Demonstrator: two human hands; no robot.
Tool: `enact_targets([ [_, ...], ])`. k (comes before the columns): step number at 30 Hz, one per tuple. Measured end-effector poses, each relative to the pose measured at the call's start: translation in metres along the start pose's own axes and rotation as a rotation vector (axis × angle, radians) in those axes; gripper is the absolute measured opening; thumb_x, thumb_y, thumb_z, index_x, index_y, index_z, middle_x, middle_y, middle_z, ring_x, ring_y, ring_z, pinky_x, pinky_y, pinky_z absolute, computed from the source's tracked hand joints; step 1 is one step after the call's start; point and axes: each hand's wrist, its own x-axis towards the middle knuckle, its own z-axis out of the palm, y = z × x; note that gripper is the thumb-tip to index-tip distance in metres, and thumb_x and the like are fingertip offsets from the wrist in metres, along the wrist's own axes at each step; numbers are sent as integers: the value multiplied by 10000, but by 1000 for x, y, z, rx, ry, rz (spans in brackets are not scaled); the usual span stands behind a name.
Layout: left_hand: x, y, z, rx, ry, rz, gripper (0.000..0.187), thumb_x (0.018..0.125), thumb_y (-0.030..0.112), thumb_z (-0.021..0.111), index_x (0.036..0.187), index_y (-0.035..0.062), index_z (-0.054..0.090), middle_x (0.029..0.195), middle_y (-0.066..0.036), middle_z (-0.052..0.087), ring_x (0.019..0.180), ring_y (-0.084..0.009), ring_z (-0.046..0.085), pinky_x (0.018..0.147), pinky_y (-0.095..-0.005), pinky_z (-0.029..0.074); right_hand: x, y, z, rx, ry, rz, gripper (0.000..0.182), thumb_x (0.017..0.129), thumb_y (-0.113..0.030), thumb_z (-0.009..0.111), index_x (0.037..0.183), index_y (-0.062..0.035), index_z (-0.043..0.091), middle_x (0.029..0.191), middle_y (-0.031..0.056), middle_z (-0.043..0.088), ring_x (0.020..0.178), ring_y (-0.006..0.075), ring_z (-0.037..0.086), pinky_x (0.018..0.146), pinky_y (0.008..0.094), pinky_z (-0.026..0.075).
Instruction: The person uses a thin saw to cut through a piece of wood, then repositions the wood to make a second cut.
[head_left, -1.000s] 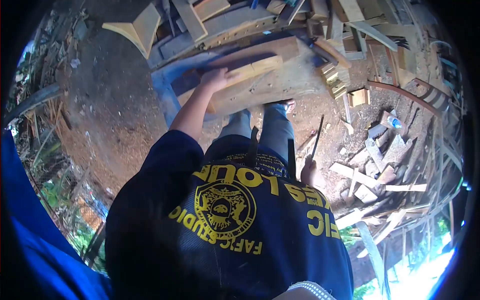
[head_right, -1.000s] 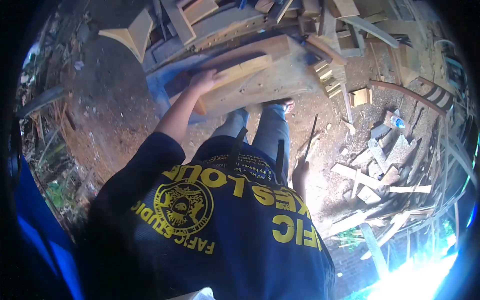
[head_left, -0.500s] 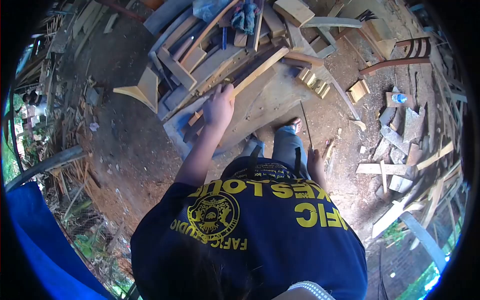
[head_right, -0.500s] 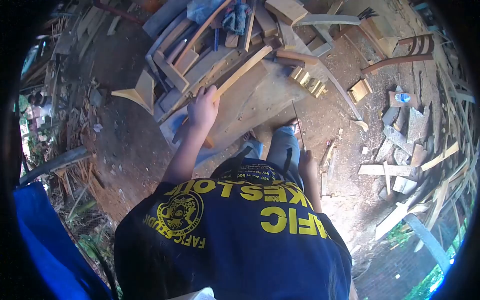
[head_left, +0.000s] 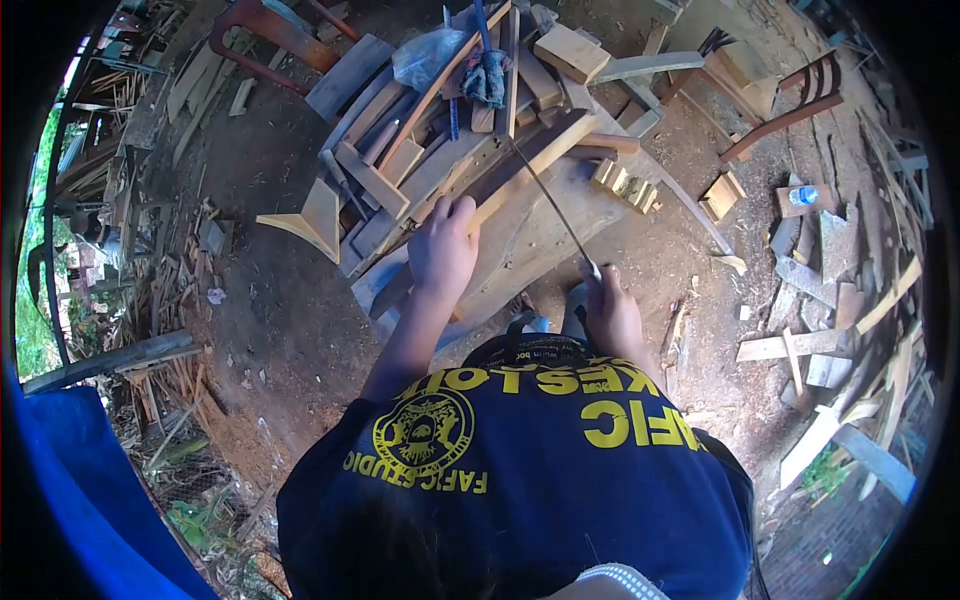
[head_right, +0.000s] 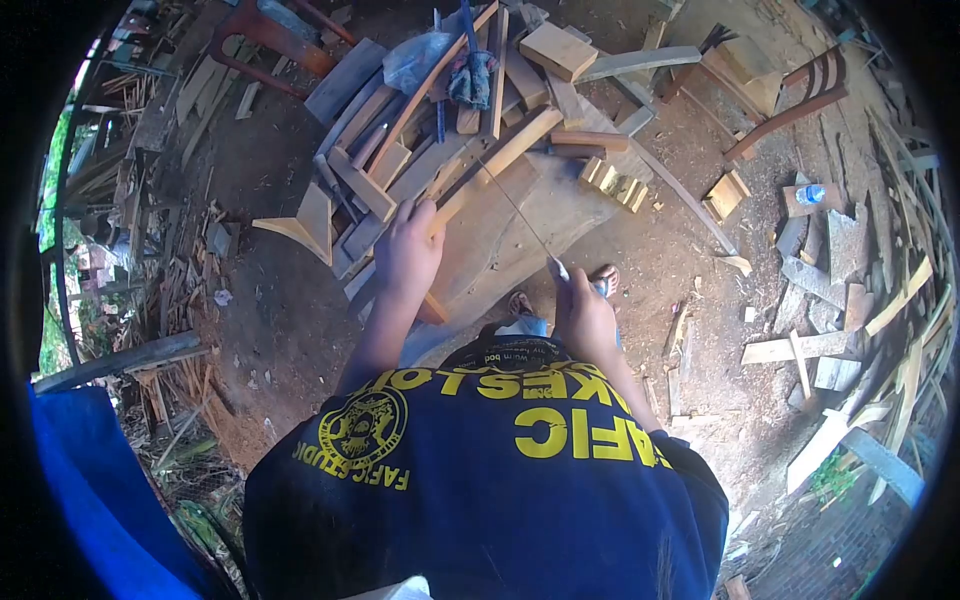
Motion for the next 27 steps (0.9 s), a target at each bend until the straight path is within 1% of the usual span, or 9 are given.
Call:
enact_targets([
  [8,-4,-7,-4,25,-40,-49,249,745,140,682,933,98,524,931,-106,543,852,-340,601,674,-445,502,-16,4,8,522,384,-258,165,933,-176,510,1010,-31,500,812,275,600,747,462,587,604,442,484],
  [11,-5,-10,3,48,-69,-44,243,754,151,675,939,98,526,935,-105,544,849,-343,601,667,-448,504,3,19,25,21,41,-12,104,923,-115,503,915,-23,453,766,262,587,698,464,571,586,457,463],
  [17,-14,-20,16,6,-106,-41,231,765,165,667,943,100,536,956,-114,560,853,-348,610,675,-454,510,-15,23,22,459,340,-286,251,918,-86,498,1167,-53,506,762,231,616,690,421,613,618,423,499],
  [20,-16,-23,19,-23,-131,-40,237,766,167,667,948,93,534,992,-124,575,879,-347,613,696,-451,515,1,18,33,74,256,-379,183,926,-115,502,1097,-51,511,752,236,612,680,432,612,595,437,497],
  [21,-16,-24,20,-16,-172,-43,244,766,169,668,950,87,531,1013,-129,581,895,-347,613,706,-450,518,2,18,40,-105,-21,10,132,925,-143,519,1011,-44,502,728,241,600,659,441,605,570,458,486],
  [22,-17,-26,23,-18,-171,-49,244,766,169,668,950,87,531,1013,-129,581,895,-347,613,706,-450,518,0,20,41,-108,-25,6,132,925,-143,519,1011,-44,502,728,241,600,659,441,605,570,458,486],
  [24,-20,-33,33,20,-161,-67,269,763,166,675,988,95,547,989,-105,580,880,-299,631,686,-420,531,-3,15,35,169,21,-14,226,954,-93,455,1145,-31,559,874,244,612,812,378,650,642,393,477],
  [26,-25,-37,39,-12,-185,-105,276,770,177,672,998,88,547,998,-113,583,885,-303,633,695,-423,532,-4,1,22,306,190,-122,229,969,-116,446,1146,-12,547,737,81,580,599,147,554,541,279,432],
  [27,-26,-38,42,-44,-195,-129,283,777,188,670,1008,80,547,1007,-121,587,890,-307,634,705,-425,533,-5,3,23,407,258,-173,179,942,-74,464,1097,-19,533,725,127,583,608,203,589,531,298,444],
])
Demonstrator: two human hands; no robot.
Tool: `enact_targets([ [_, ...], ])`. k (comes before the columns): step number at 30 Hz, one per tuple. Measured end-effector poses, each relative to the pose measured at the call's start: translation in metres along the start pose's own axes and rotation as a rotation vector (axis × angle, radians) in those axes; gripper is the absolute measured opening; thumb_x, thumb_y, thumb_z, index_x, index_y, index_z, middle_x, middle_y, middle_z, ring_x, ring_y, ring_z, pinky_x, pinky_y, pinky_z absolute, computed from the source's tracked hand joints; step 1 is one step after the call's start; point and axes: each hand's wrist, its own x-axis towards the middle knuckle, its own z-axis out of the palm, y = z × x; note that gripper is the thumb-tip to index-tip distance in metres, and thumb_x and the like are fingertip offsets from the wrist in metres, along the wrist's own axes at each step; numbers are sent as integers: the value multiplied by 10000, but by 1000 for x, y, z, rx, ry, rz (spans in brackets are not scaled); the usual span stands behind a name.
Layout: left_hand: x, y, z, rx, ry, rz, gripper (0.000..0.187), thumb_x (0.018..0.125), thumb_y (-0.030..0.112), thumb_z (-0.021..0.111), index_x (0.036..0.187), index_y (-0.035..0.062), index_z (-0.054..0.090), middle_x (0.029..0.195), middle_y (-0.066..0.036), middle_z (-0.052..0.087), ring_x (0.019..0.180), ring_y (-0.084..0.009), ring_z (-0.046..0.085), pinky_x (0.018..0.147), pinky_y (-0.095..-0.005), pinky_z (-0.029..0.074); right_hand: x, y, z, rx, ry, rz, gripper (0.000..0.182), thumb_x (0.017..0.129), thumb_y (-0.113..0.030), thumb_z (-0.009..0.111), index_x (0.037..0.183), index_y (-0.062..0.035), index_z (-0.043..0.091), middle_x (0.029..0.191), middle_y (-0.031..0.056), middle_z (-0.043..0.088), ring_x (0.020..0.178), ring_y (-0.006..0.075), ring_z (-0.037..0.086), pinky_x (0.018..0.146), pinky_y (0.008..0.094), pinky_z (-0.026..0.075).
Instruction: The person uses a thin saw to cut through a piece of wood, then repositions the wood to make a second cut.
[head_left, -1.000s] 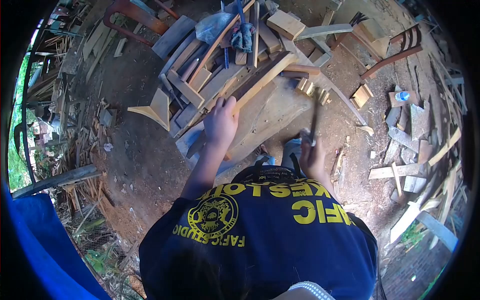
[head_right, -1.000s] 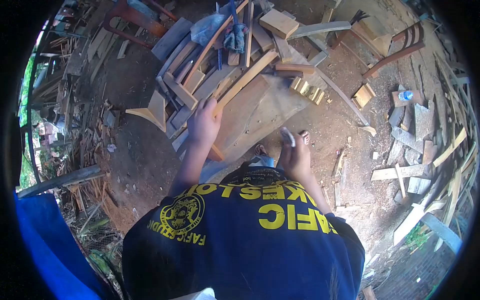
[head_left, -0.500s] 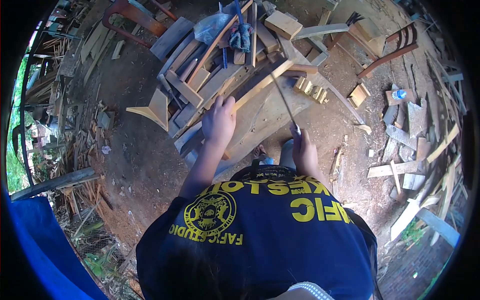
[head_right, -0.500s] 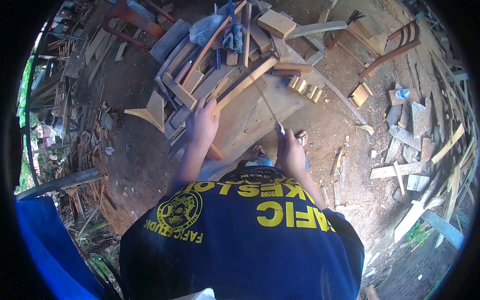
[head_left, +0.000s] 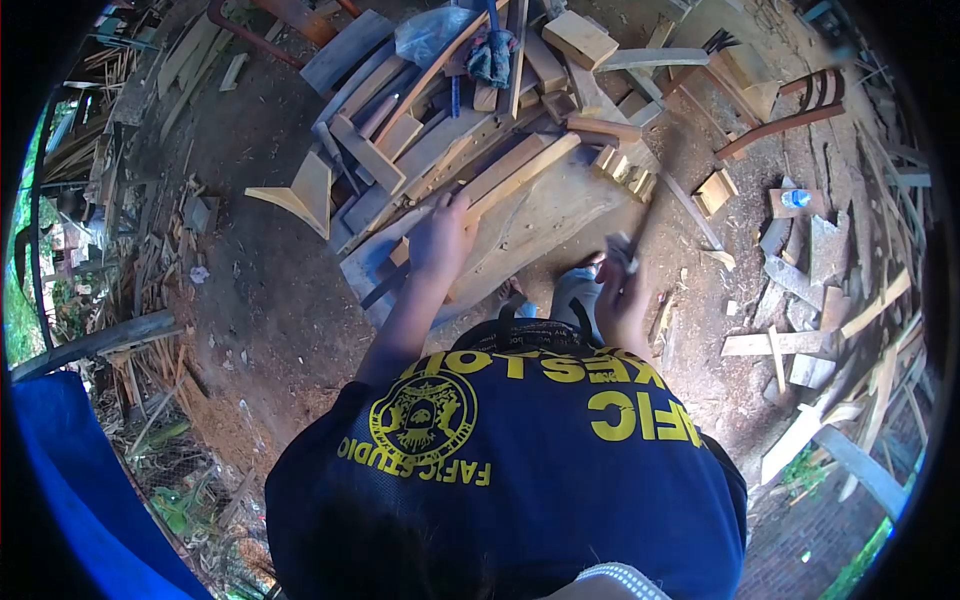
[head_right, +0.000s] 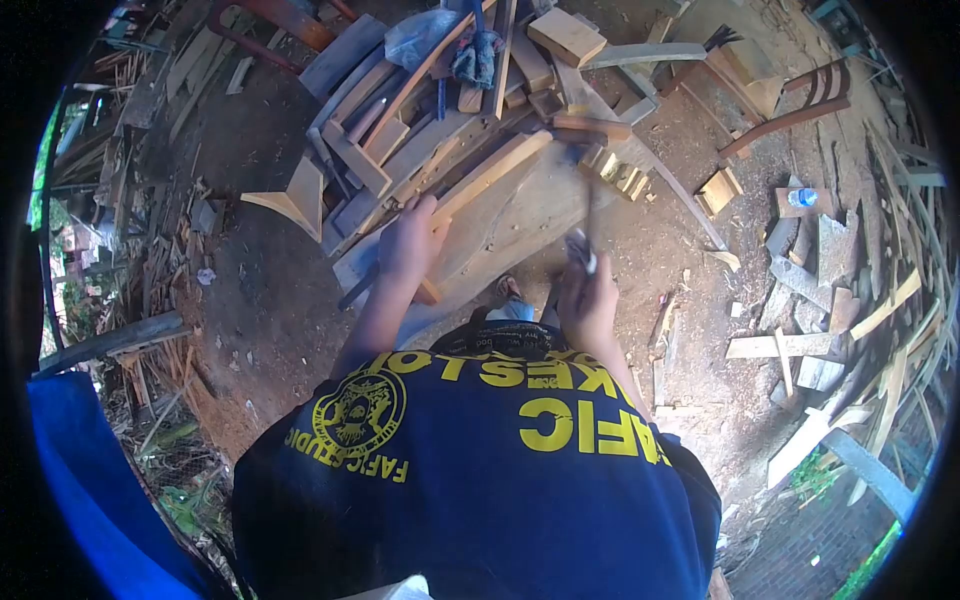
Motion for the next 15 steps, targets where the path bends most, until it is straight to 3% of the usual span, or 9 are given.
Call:
enact_targets([
  [1,0,-2,4,-6,-3,-3,283,777,188,670,1008,80,547,1007,-121,587,890,-307,634,705,-425,533,-1,4,0,101,65,-54,139,915,-32,482,1048,-25,520,713,174,585,616,260,624,522,317,456],
  [2,-1,-4,7,-26,18,25,291,779,197,671,1008,73,541,1002,-127,588,872,-316,637,702,-429,533,-7,30,6,212,91,-254,157,929,-61,463,1072,-36,522,733,207,599,659,334,640,540,364,477],
  [3,-2,-5,9,-45,39,52,300,781,206,672,1008,67,534,998,-133,589,855,-324,640,698,-433,534,-7,31,8,208,85,-252,157,929,-61,463,1072,-36,522,733,207,599,659,334,640,540,364,477],
  [5,-2,-5,13,-44,-28,17,304,780,209,674,1004,63,529,995,-135,591,840,-329,642,690,-432,535,-5,30,15,-622,-468,315,185,948,-122,443,1098,-50,522,778,256,611,721,405,628,568,420,487],
  [7,-2,-8,17,-42,-91,-27,308,780,213,676,1000,59,525,992,-138,592,825,-334,645,682,-431,537,-8,23,14,-547,-422,228,242,960,-174,428,1158,-64,513,830,299,609,772,450,603,611,459,493],
  [10,-11,-16,29,-18,-152,-63,299,780,218,676,978,57,520,991,-140,593,808,-334,649,663,-430,540,-6,18,11,-82,-136,1,306,936,-89,439,1236,-51,485,923,268,628,855,414,638,700,397,514],
  [13,-13,-20,41,-52,-116,-56,296,781,215,674,976,59,515,978,-134,593,806,-331,650,652,-432,541,-17,54,21,105,-7,-51,307,926,-65,440,1229,-44,483,962,253,628,888,396,644,723,383,509],
  [14,-13,-20,40,-46,-111,-51,298,782,216,673,977,60,511,972,-133,592,805,-332,650,653,-433,541,-17,65,21,-127,-128,-76,309,925,-83,460,1231,-45,477,929,253,632,851,408,643,704,398,511],
  [15,-14,-20,40,-42,-106,-45,299,783,217,672,977,62,506,966,-131,590,804,-334,649,654,-435,540,2,39,21,-616,-503,374,324,915,-80,493,1236,-43,472,875,236,636,796,419,638,675,407,511],
])
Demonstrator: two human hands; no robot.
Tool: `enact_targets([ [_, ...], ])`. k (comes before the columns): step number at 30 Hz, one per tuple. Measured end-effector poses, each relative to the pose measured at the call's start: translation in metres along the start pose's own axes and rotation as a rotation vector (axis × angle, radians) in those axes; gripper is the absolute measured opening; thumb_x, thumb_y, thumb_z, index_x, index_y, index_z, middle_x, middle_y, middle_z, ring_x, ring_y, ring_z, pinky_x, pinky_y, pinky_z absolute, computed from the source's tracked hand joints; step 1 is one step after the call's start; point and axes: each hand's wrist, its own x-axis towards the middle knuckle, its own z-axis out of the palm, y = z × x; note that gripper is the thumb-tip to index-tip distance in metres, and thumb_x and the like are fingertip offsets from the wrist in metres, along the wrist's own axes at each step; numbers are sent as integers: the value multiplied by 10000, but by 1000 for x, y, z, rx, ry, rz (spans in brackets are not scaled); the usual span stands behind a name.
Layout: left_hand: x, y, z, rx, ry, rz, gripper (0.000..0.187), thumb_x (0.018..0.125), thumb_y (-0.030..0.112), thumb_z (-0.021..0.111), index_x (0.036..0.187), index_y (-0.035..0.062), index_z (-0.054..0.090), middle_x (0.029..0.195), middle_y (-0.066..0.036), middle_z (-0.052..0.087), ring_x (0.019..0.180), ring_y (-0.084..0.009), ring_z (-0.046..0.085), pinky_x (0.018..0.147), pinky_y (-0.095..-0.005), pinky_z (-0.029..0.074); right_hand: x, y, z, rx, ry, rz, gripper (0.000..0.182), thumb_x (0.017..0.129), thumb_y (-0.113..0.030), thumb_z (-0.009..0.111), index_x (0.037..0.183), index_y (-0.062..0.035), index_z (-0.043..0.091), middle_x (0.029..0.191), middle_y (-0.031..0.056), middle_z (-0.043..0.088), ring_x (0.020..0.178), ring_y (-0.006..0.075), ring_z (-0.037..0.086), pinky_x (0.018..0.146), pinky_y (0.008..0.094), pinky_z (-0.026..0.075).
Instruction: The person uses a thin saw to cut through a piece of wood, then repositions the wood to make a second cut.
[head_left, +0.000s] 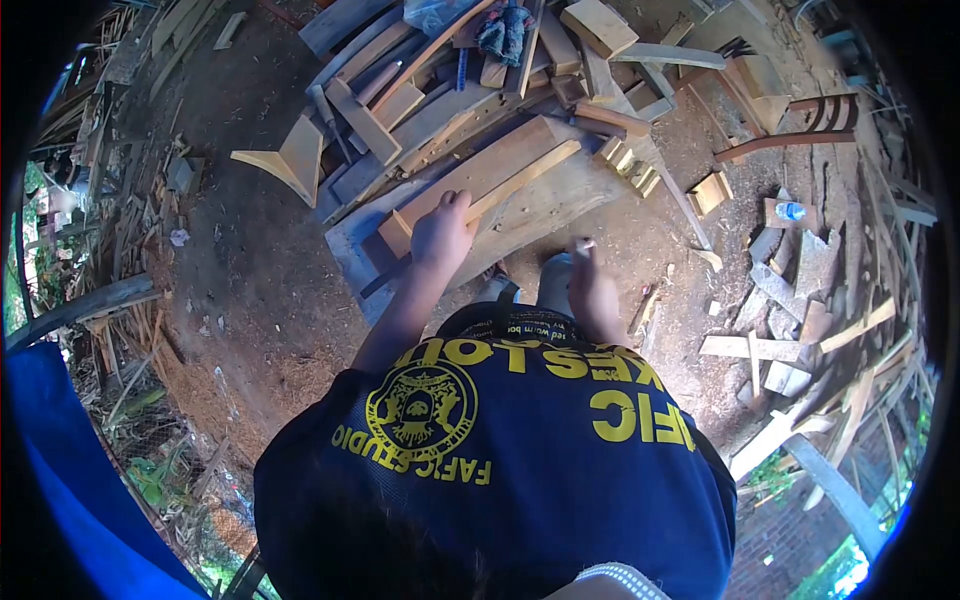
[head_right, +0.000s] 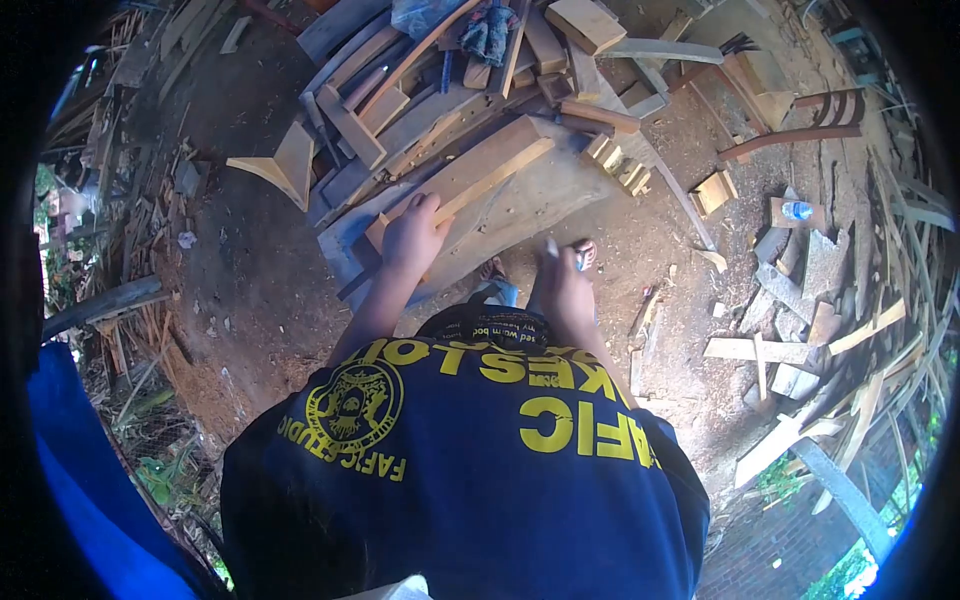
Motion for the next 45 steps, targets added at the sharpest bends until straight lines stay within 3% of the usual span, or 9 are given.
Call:
enact_targets([
  [3,-1,-1,1,-4,-9,-2,301,783,219,671,980,67,501,955,-129,590,784,-338,649,650,-437,540,2,7,5,-58,35,-44,296,936,-135,471,1216,-40,485,829,235,628,753,428,628,649,421,508],
  [8,-4,-7,8,-14,27,20,314,776,215,677,995,81,495,944,-121,592,755,-322,656,638,-429,543,-2,2,-10,618,599,-860,220,907,-56,397,1002,35,574,672,130,561,569,213,531,575,289,458],
  [9,-4,-6,9,3,17,19,322,770,209,683,1000,85,494,943,-118,592,748,-316,658,634,-426,544,10,13,3,423,755,-1003,229,896,-82,404,963,27,593,678,189,588,589,315,584,586,351,484],
  [10,-3,-5,7,-4,17,25,322,770,209,683,1000,85,494,943,-118,592,748,-316,658,634,-426,544,12,8,12,151,345,-340,315,933,-215,398,1026,20,587,663,246,594,659,433,606,623,426,493],
  [12,1,-2,4,75,-79,-4,282,783,199,666,985,87,505,960,-117,595,812,-337,643,663,-436,528,20,17,28,108,89,-49,285,956,-263,454,962,7,545,796,320,596,825,477,588,663,495,482],
  [16,2,-21,25,38,-131,10,290,754,159,688,980,92,520,1004,-104,593,825,-335,646,677,-430,534,17,9,8,458,392,-185,258,971,-221,456,1025,19,533,803,289,616,804,444,618,629,434,488],
  [24,12,-57,81,-69,-136,-38,324,735,147,691,1001,87,518,1052,-130,581,869,-336,638,708,-440,527,3,24,6,402,295,-225,212,940,-139,491,1103,-13,544,686,209,605,646,366,642,536,408,456],
  [36,33,-116,142,-124,-7,-54,292,795,286,647,992,96,544,944,-134,615,893,-359,624,710,-459,511,20,26,15,130,115,-67,246,965,-284,438,946,-46,500,701,273,589,690,477,580,547,521,423],
  [45,44,-113,138,59,-339,-167,301,828,334,573,1037,117,591,843,-150,676,779,-342,666,670,-470,535,54,-8,55,185,184,12,347,971,-237,406,1274,-73,368,1033,320,590,907,499,579,708,542,472],
])
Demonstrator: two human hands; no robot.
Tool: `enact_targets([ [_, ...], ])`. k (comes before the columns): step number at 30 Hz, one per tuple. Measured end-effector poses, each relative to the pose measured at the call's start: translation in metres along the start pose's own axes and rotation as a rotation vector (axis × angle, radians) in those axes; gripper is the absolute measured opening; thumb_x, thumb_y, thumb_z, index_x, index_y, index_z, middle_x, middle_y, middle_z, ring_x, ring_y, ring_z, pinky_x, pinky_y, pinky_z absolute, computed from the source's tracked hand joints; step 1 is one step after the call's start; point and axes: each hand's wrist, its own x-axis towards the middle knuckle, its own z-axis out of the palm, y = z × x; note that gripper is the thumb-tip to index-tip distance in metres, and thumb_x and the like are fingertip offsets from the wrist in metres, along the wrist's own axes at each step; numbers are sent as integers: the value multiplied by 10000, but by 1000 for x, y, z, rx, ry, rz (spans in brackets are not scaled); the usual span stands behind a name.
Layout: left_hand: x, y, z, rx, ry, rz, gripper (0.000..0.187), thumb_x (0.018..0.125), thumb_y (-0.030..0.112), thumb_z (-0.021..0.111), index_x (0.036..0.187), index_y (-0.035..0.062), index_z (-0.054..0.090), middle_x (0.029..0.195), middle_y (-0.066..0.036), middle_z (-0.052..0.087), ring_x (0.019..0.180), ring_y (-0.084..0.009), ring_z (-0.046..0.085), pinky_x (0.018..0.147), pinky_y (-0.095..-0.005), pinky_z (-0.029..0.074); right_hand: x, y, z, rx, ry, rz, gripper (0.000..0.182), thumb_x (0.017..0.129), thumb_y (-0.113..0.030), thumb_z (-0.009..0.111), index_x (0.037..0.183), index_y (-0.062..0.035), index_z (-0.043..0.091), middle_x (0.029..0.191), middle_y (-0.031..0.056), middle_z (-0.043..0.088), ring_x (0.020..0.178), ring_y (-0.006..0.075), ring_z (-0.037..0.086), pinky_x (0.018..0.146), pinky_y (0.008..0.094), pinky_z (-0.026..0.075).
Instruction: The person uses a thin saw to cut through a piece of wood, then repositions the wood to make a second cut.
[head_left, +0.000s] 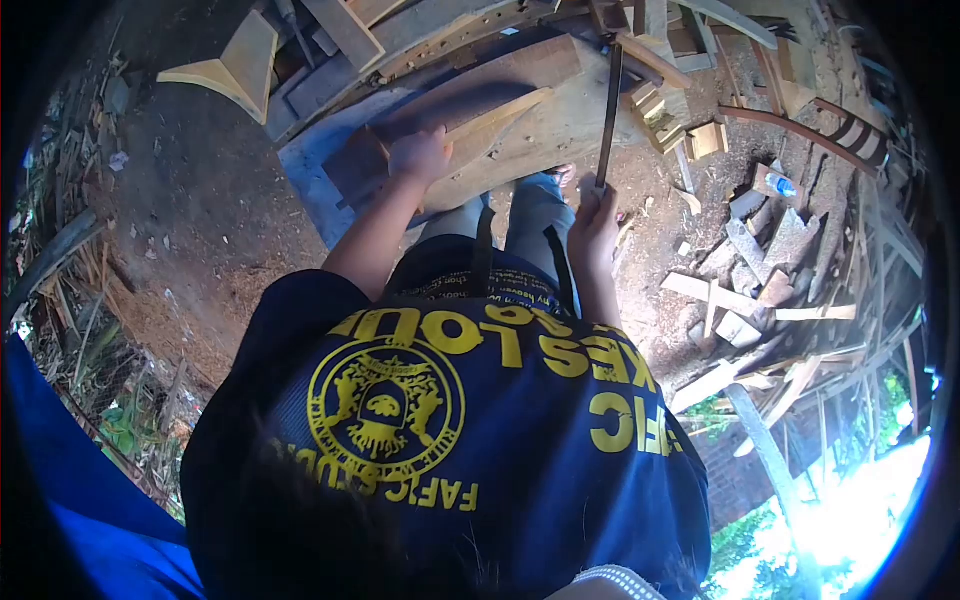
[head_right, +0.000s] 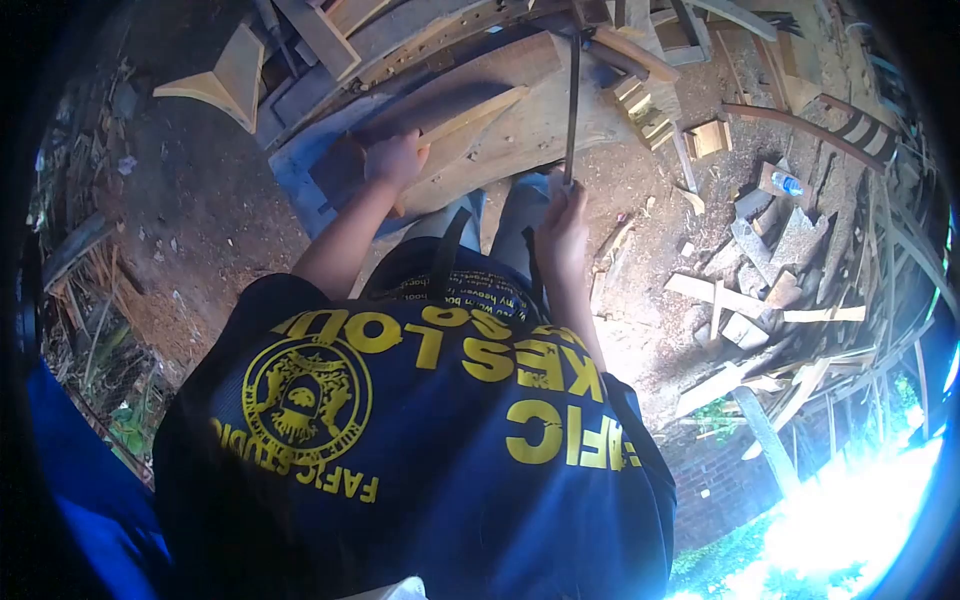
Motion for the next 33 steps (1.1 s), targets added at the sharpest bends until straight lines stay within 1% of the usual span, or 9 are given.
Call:
enact_targets([
  [4,2,-4,9,-1,74,45,283,828,340,582,968,96,610,745,-159,664,695,-338,662,621,-464,533,27,-21,23,-86,100,-240,343,948,-137,409,1245,23,346,968,285,587,796,437,616,664,465,498],
  [6,4,-5,15,3,124,60,286,830,353,582,943,92,615,700,-153,657,646,-336,657,588,-456,531,38,-23,36,158,424,-521,336,965,-86,369,1274,-27,252,731,117,506,538,180,457,500,315,423],
  [9,4,-4,17,30,126,56,272,828,339,585,934,91,616,688,-148,655,627,-336,653,574,-454,529,49,-24,46,275,471,-697,372,977,-101,350,1282,-9,158,741,92,468,530,135,389,450,277,377],
  [17,5,-2,11,68,129,79,293,807,288,595,1019,87,577,701,-143,660,641,-321,664,582,-449,537,55,-12,61,312,397,-855,258,955,-116,362,1168,-9,263,711,115,511,476,179,442,379,283,345],
  [18,6,-1,10,69,126,73,293,807,288,595,1019,87,577,701,-143,660,641,-321,664,582,-449,537,66,-13,54,-255,338,-1066,212,927,-75,358,1133,-25,364,819,215,605,536,312,571,404,365,417],
  [19,6,1,9,70,120,44,285,808,283,594,1012,87,564,710,-143,662,652,-322,666,580,-455,535,68,-9,81,-154,30,-561,176,927,-96,377,1090,-49,427,862,277,632,663,437,625,497,480,487],
  [21,2,5,9,62,99,20,279,808,279,594,1006,87,552,719,-144,663,662,-323,668,578,-461,533,79,2,101,-400,-418,39,359,928,-153,424,1282,-98,404,893,277,634,823,442,629,689,506,514],
  [31,5,2,12,85,35,-4,328,833,301,562,1100,111,543,768,-145,675,692,-329,671,615,-457,539,68,21,110,-259,-398,-18,306,951,-157,401,1235,-43,404,857,266,646,785,423,649,662,497,528],
  [33,3,2,12,84,52,8,314,827,270,569,1088,96,547,751,-143,671,682,-324,670,597,-458,533,55,27,107,181,-68,-427,254,925,-71,439,1171,-12,443,876,244,656,769,369,673,619,441,539],
])
